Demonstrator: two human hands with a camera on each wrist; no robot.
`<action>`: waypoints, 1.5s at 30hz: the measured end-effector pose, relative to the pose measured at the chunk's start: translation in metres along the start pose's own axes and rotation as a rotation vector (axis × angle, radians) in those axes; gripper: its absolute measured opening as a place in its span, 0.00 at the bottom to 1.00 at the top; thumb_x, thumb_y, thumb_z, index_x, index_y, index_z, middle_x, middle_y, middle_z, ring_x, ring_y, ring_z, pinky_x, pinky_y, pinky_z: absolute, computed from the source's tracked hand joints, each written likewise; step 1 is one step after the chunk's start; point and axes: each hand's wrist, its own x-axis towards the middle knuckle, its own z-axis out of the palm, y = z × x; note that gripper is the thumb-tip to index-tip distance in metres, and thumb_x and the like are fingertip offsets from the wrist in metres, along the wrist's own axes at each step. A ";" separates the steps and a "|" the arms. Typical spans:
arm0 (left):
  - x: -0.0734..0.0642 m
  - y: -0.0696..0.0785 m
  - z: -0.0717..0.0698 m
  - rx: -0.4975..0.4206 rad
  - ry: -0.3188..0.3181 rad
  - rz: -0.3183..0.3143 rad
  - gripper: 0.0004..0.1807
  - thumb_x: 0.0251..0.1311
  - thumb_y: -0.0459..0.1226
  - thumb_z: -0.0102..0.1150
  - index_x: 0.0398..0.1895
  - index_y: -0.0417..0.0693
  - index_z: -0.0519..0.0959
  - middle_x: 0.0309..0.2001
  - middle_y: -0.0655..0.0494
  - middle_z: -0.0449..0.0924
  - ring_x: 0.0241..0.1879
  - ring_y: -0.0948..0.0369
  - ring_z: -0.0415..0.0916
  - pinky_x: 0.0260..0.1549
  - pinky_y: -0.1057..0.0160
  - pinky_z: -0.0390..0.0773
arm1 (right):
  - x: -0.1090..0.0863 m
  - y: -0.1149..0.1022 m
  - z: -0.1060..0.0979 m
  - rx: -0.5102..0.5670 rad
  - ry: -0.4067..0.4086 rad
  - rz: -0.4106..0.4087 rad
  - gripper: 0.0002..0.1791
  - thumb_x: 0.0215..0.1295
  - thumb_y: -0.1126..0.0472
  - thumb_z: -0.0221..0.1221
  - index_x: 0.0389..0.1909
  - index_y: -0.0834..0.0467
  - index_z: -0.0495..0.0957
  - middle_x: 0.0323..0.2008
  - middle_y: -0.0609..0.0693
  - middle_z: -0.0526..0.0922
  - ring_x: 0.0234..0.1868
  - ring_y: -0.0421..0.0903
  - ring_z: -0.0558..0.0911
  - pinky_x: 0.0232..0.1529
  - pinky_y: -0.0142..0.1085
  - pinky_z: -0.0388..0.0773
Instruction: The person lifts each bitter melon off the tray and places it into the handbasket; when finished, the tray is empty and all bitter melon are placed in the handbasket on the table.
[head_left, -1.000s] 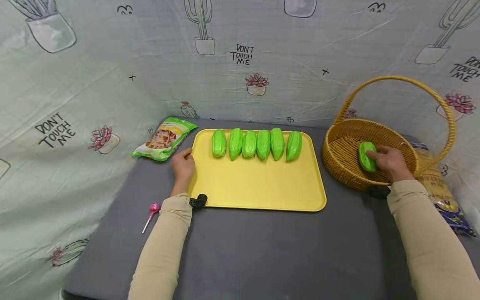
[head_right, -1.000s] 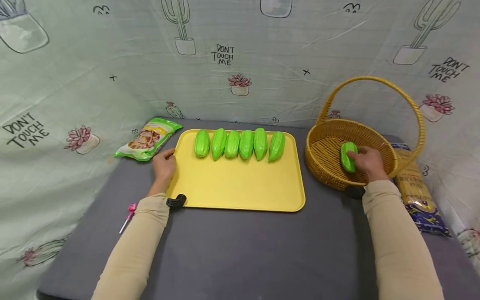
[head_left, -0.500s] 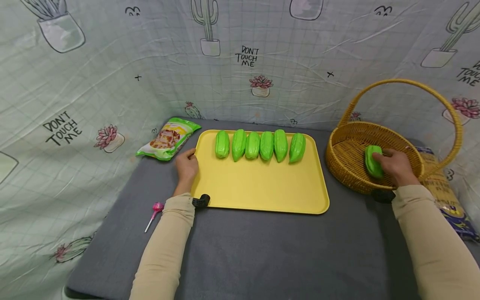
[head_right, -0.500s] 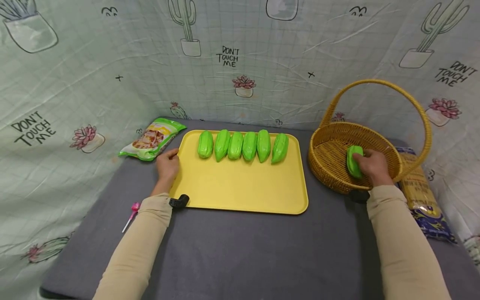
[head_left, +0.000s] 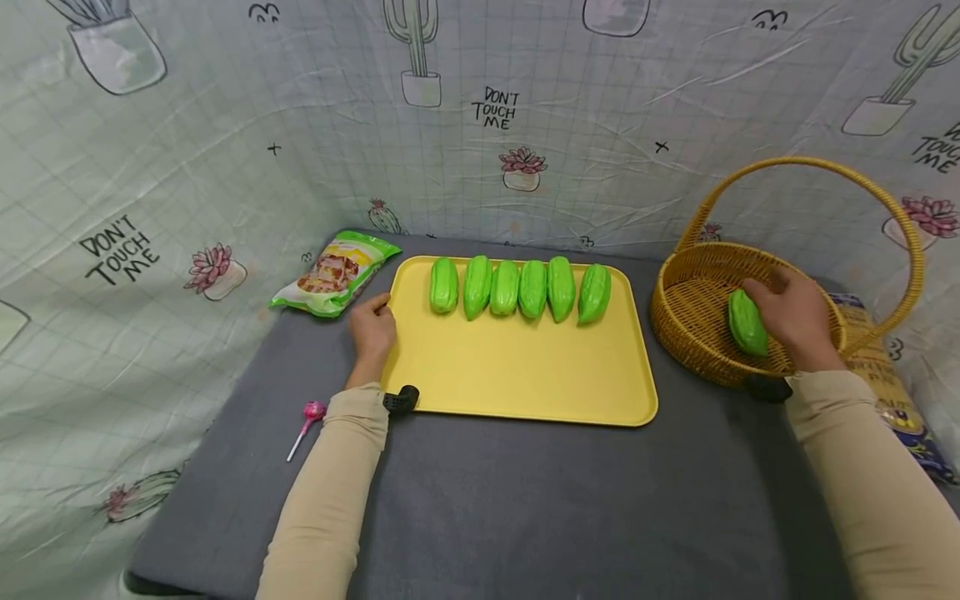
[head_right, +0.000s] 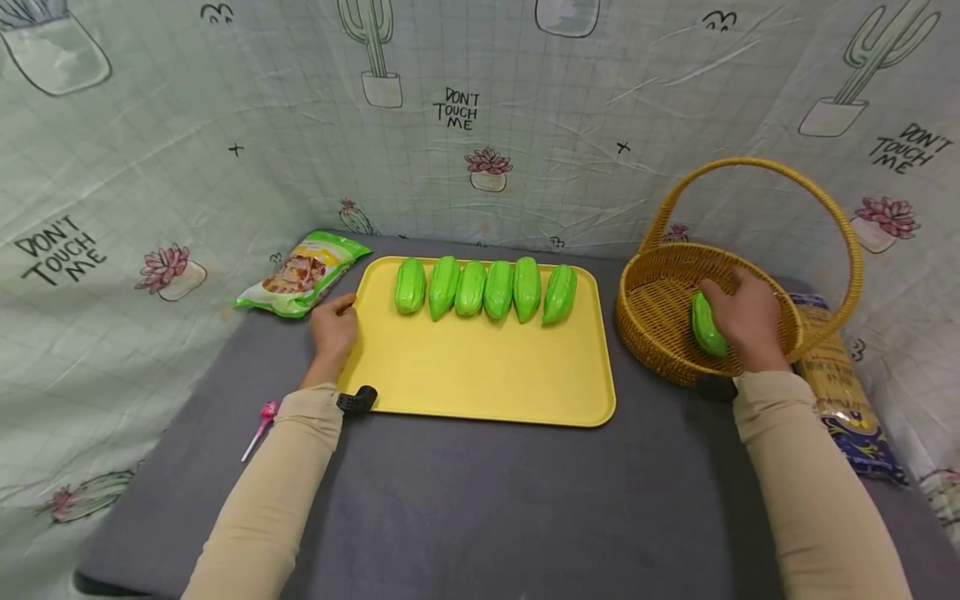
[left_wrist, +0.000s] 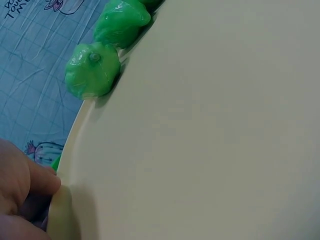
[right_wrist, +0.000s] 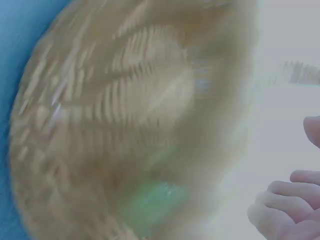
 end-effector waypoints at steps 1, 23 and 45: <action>0.000 0.000 0.000 0.001 -0.001 -0.001 0.21 0.74 0.28 0.44 0.64 0.38 0.79 0.65 0.40 0.79 0.67 0.45 0.74 0.65 0.48 0.76 | -0.002 -0.008 0.002 0.016 0.014 -0.018 0.48 0.77 0.35 0.39 0.82 0.65 0.40 0.77 0.76 0.49 0.73 0.78 0.56 0.65 0.73 0.62; 0.003 0.003 -0.004 0.008 0.010 -0.027 0.21 0.74 0.28 0.44 0.63 0.40 0.80 0.65 0.42 0.80 0.68 0.46 0.74 0.66 0.49 0.75 | -0.008 -0.109 0.075 0.057 -0.119 -0.244 0.48 0.77 0.36 0.47 0.83 0.60 0.42 0.82 0.63 0.47 0.78 0.70 0.56 0.73 0.66 0.61; 0.004 -0.001 -0.002 -0.009 0.031 0.001 0.20 0.72 0.27 0.46 0.60 0.38 0.83 0.60 0.40 0.83 0.64 0.46 0.77 0.63 0.49 0.78 | 0.028 -0.099 0.142 0.064 -0.229 -0.061 0.49 0.77 0.38 0.47 0.81 0.67 0.38 0.80 0.71 0.47 0.78 0.70 0.54 0.75 0.64 0.60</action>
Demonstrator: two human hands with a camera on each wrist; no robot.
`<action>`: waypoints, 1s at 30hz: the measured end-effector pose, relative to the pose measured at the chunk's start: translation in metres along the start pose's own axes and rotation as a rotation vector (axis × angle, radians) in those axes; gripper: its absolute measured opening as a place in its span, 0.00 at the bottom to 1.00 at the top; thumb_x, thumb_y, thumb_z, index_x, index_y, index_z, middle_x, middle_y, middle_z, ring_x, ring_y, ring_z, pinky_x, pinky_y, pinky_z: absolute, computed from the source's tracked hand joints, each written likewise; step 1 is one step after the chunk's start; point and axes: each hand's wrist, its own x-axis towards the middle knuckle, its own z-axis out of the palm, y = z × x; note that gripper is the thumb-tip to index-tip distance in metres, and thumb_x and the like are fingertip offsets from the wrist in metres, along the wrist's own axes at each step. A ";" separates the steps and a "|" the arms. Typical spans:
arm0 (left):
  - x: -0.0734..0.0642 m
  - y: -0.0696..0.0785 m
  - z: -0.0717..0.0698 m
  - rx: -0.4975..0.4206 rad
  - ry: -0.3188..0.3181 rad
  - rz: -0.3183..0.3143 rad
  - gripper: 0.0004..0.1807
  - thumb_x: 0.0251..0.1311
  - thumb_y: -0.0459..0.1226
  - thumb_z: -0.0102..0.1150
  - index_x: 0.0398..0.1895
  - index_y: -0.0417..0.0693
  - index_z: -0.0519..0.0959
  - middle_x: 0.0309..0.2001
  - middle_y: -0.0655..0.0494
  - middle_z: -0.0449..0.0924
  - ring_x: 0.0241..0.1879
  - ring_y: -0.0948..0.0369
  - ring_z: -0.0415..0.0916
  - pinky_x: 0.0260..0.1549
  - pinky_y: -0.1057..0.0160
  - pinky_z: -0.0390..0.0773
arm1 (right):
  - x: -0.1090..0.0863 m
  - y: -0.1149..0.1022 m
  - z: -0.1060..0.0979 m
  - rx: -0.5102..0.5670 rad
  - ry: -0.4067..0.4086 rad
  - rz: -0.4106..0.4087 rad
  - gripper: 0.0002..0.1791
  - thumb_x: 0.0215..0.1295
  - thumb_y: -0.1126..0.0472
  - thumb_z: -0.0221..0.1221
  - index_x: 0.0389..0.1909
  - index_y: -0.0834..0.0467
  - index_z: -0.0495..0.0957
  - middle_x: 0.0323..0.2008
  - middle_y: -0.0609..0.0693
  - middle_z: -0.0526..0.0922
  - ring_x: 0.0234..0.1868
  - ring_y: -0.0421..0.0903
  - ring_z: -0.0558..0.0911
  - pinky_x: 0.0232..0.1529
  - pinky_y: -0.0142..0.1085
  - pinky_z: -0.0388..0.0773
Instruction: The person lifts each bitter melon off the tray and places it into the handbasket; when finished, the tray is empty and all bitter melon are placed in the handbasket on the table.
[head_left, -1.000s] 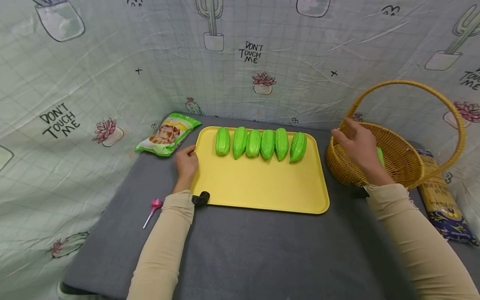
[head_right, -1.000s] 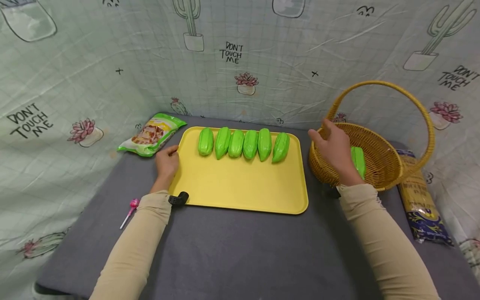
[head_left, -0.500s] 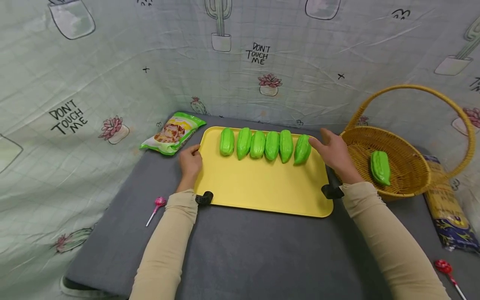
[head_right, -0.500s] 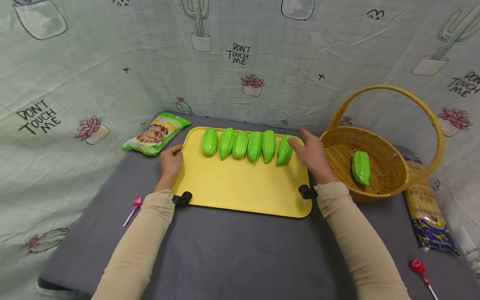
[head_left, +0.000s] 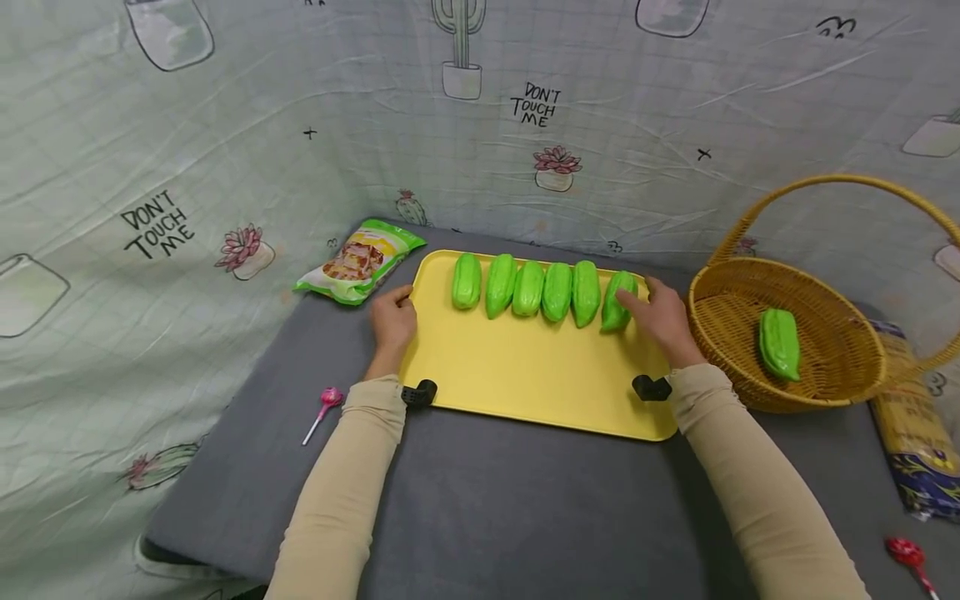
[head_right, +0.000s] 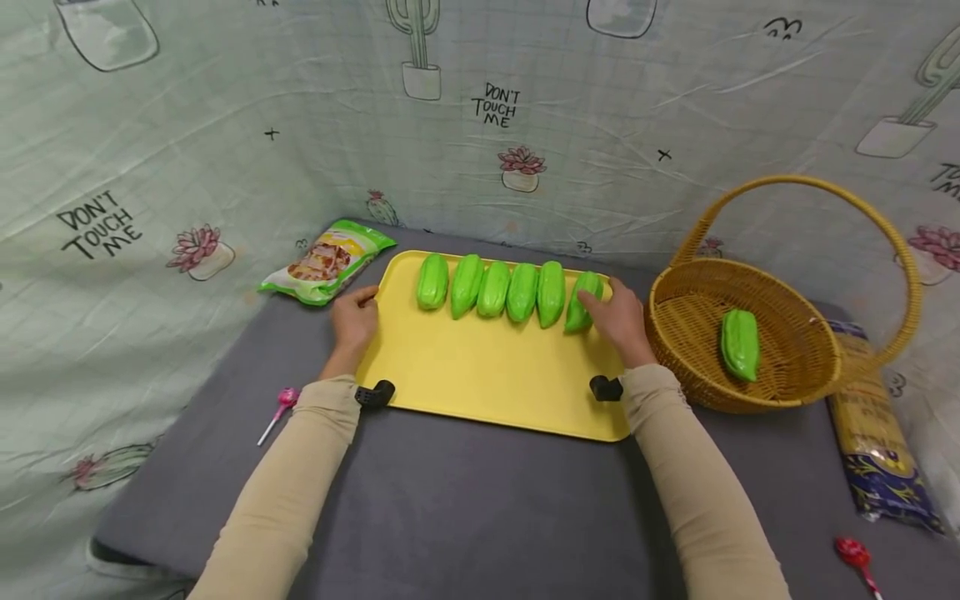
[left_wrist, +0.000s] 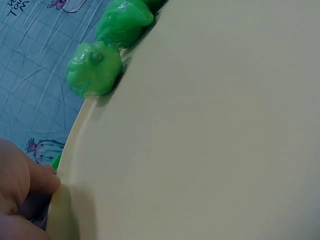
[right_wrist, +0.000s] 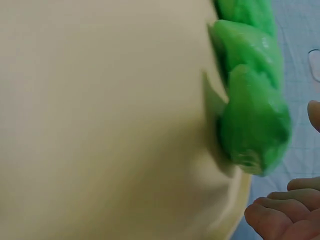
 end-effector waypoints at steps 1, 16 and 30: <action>0.000 0.000 0.001 0.001 0.000 0.002 0.20 0.72 0.27 0.46 0.60 0.39 0.83 0.60 0.41 0.83 0.64 0.46 0.77 0.62 0.49 0.78 | 0.001 0.001 0.001 0.001 0.004 0.009 0.50 0.77 0.38 0.47 0.81 0.67 0.38 0.79 0.71 0.47 0.78 0.71 0.54 0.75 0.63 0.60; -0.001 0.000 0.004 0.017 0.005 0.039 0.20 0.71 0.27 0.45 0.58 0.37 0.84 0.58 0.41 0.84 0.63 0.46 0.79 0.63 0.49 0.78 | 0.008 0.006 0.020 0.034 0.077 0.012 0.44 0.76 0.41 0.52 0.79 0.66 0.52 0.69 0.70 0.68 0.66 0.66 0.71 0.66 0.57 0.71; 0.000 -0.002 0.001 0.007 0.012 0.018 0.20 0.71 0.27 0.45 0.59 0.38 0.83 0.59 0.41 0.84 0.63 0.46 0.78 0.62 0.49 0.78 | 0.012 0.000 0.027 0.025 0.101 0.003 0.37 0.76 0.45 0.54 0.74 0.66 0.62 0.59 0.67 0.75 0.55 0.61 0.75 0.56 0.52 0.75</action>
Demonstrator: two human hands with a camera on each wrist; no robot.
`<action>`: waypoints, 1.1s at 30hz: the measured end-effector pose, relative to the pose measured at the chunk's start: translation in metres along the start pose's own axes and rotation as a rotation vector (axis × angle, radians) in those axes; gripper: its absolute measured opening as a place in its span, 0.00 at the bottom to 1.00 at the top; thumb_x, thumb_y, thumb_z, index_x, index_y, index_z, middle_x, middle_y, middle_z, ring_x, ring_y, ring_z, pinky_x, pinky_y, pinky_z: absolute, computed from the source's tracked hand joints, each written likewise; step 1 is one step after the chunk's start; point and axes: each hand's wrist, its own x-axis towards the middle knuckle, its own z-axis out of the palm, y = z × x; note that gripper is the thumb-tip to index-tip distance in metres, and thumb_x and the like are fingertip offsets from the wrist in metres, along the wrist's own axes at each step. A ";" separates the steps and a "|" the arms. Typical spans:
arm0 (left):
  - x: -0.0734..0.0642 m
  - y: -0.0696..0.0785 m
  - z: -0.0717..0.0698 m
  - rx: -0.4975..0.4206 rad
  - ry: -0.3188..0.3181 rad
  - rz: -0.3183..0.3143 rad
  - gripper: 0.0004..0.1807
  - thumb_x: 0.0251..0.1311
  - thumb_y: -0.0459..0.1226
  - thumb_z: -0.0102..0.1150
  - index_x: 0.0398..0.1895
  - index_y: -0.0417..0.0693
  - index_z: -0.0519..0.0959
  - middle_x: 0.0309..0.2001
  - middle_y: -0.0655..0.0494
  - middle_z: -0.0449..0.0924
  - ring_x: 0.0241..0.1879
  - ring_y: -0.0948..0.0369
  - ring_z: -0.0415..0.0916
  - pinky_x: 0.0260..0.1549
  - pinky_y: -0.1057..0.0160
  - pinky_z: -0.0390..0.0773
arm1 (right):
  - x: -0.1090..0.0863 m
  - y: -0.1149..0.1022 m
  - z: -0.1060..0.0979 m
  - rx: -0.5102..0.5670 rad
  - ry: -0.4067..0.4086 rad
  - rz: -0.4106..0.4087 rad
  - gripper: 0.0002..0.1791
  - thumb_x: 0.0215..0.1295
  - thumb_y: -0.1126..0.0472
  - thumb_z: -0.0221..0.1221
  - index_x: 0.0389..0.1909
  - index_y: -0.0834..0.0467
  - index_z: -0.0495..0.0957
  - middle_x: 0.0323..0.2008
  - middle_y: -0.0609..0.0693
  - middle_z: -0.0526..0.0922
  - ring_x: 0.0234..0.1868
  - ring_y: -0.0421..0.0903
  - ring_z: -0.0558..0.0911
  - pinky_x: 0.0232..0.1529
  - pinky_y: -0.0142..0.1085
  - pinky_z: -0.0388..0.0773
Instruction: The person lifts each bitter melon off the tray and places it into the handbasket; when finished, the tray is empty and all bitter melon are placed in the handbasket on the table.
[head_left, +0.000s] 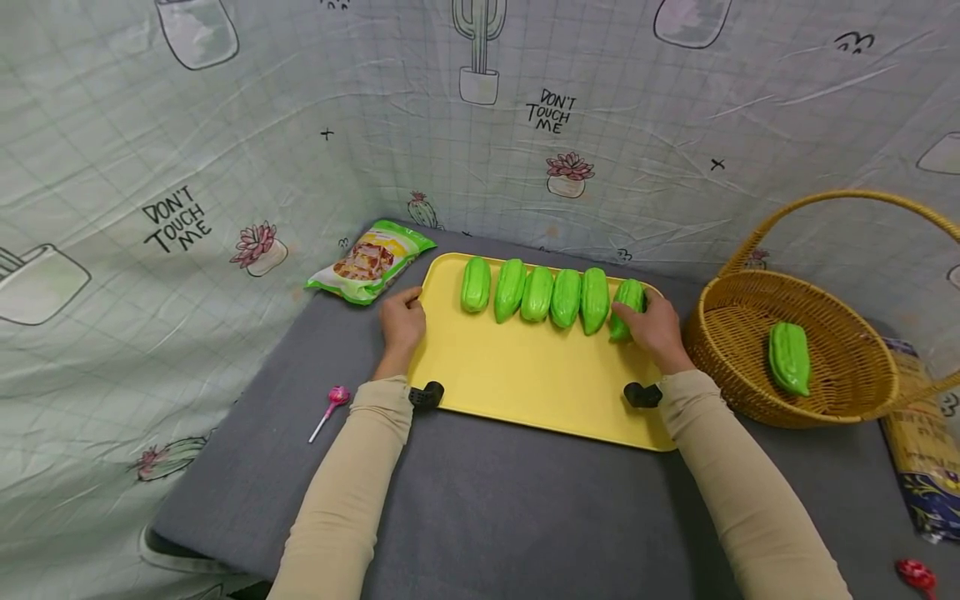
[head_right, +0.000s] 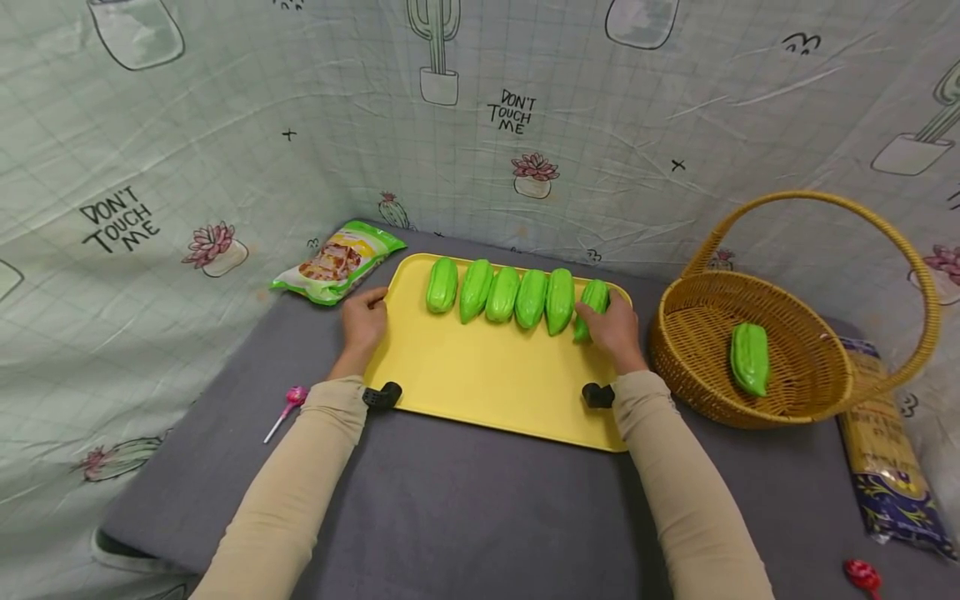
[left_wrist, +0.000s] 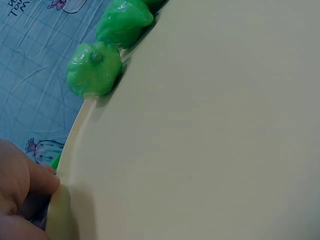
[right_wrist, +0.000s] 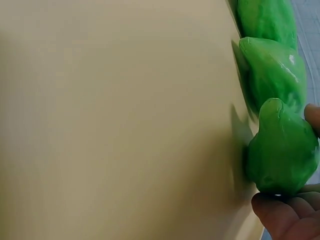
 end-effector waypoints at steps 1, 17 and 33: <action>0.000 0.001 0.000 -0.001 0.000 0.001 0.20 0.71 0.27 0.45 0.59 0.38 0.83 0.59 0.41 0.84 0.63 0.46 0.78 0.62 0.49 0.78 | 0.000 0.001 -0.001 0.003 -0.001 0.001 0.37 0.76 0.45 0.54 0.74 0.66 0.62 0.59 0.67 0.75 0.55 0.61 0.75 0.56 0.52 0.75; -0.001 0.002 0.001 -0.013 -0.009 0.012 0.20 0.72 0.26 0.44 0.60 0.35 0.82 0.61 0.38 0.82 0.65 0.45 0.77 0.64 0.48 0.77 | -0.008 -0.003 -0.010 0.023 0.014 -0.048 0.43 0.76 0.43 0.54 0.79 0.64 0.53 0.63 0.68 0.73 0.59 0.63 0.75 0.61 0.56 0.75; -0.004 0.004 -0.001 -0.021 -0.013 -0.019 0.20 0.73 0.27 0.43 0.61 0.36 0.81 0.62 0.38 0.81 0.66 0.45 0.75 0.66 0.48 0.76 | -0.045 -0.030 -0.039 0.019 -0.020 -0.225 0.46 0.77 0.44 0.53 0.82 0.63 0.45 0.74 0.71 0.64 0.68 0.67 0.73 0.65 0.59 0.75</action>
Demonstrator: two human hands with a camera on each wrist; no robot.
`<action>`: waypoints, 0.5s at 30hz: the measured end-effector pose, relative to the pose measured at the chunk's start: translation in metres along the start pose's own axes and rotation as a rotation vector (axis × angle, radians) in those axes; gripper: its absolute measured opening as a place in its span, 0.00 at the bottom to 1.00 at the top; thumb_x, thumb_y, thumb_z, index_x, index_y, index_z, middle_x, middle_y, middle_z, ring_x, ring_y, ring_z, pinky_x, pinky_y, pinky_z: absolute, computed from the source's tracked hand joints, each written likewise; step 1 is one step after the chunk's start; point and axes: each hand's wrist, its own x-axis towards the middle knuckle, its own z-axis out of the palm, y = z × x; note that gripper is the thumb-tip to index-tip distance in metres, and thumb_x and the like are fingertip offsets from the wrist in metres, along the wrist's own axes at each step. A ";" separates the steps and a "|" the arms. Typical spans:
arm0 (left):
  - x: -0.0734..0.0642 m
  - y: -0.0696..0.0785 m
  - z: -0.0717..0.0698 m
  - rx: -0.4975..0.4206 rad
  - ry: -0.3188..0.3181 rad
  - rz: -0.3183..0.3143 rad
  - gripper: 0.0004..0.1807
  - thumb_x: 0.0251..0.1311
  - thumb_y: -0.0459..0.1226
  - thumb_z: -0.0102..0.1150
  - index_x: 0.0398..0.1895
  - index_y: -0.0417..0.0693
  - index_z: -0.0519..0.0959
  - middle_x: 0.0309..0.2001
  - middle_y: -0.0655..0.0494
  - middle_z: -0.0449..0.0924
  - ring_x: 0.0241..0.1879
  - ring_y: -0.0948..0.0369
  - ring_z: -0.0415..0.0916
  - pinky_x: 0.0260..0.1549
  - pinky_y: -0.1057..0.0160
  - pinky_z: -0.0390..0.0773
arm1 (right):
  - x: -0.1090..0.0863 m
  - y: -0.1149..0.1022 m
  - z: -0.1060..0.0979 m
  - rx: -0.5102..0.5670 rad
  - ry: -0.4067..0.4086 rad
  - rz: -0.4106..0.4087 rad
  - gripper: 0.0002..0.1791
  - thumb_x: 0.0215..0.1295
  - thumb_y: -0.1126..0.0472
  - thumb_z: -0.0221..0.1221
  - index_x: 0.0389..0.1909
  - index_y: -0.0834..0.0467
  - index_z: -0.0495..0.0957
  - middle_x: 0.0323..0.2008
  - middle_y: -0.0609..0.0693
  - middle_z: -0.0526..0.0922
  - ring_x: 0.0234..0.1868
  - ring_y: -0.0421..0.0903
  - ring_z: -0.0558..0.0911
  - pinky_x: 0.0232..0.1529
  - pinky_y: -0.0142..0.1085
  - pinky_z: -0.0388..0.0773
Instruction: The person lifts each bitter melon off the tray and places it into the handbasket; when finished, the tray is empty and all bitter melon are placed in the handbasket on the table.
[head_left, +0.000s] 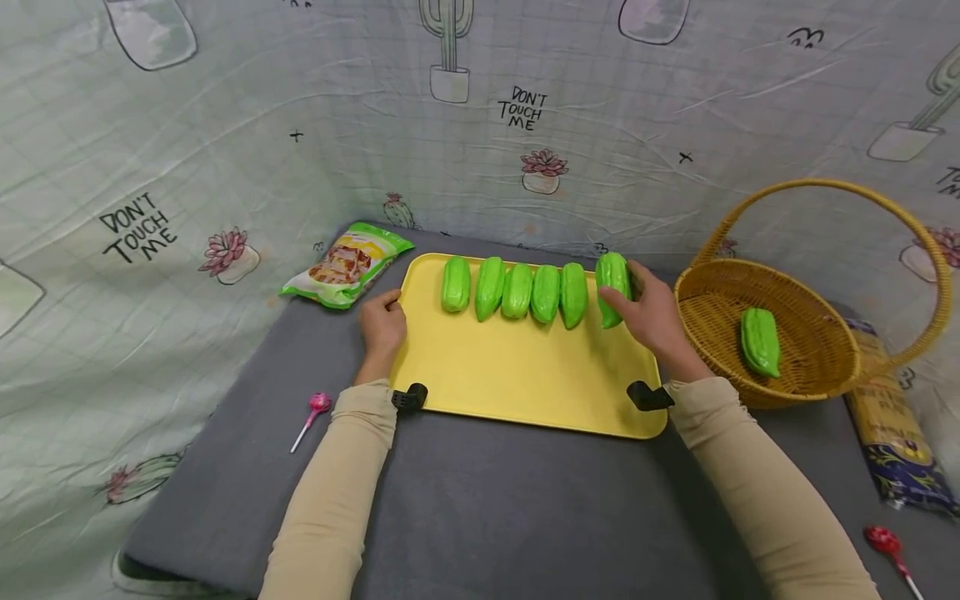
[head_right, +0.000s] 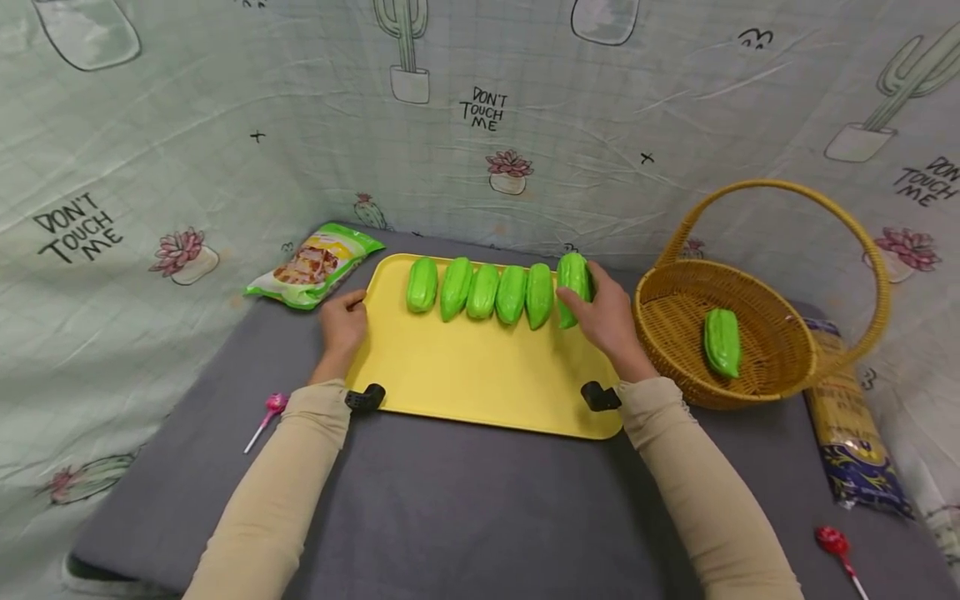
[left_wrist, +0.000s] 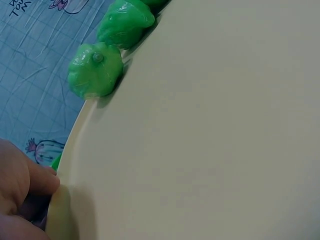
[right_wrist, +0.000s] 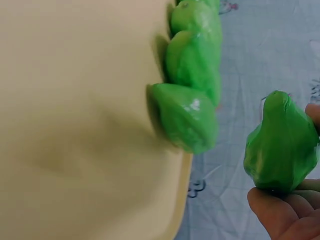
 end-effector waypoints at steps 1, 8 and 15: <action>0.000 0.000 0.000 -0.004 -0.001 -0.003 0.20 0.73 0.27 0.43 0.61 0.36 0.81 0.62 0.38 0.80 0.66 0.45 0.75 0.66 0.48 0.76 | -0.002 -0.002 -0.001 0.001 0.000 -0.006 0.46 0.77 0.44 0.53 0.82 0.62 0.45 0.74 0.70 0.63 0.69 0.67 0.72 0.65 0.59 0.75; 0.001 -0.003 0.000 -0.011 -0.013 -0.007 0.21 0.73 0.27 0.43 0.62 0.36 0.80 0.63 0.38 0.80 0.67 0.45 0.74 0.65 0.48 0.76 | -0.019 -0.011 -0.012 0.043 0.011 -0.031 0.46 0.76 0.44 0.55 0.82 0.61 0.46 0.76 0.68 0.61 0.73 0.66 0.69 0.67 0.59 0.74; 0.002 -0.002 0.001 -0.026 -0.028 -0.016 0.21 0.73 0.27 0.43 0.63 0.36 0.80 0.64 0.39 0.79 0.69 0.45 0.73 0.67 0.48 0.75 | -0.031 -0.009 -0.025 0.059 0.027 -0.051 0.46 0.76 0.44 0.55 0.82 0.62 0.44 0.78 0.68 0.57 0.75 0.67 0.66 0.69 0.58 0.71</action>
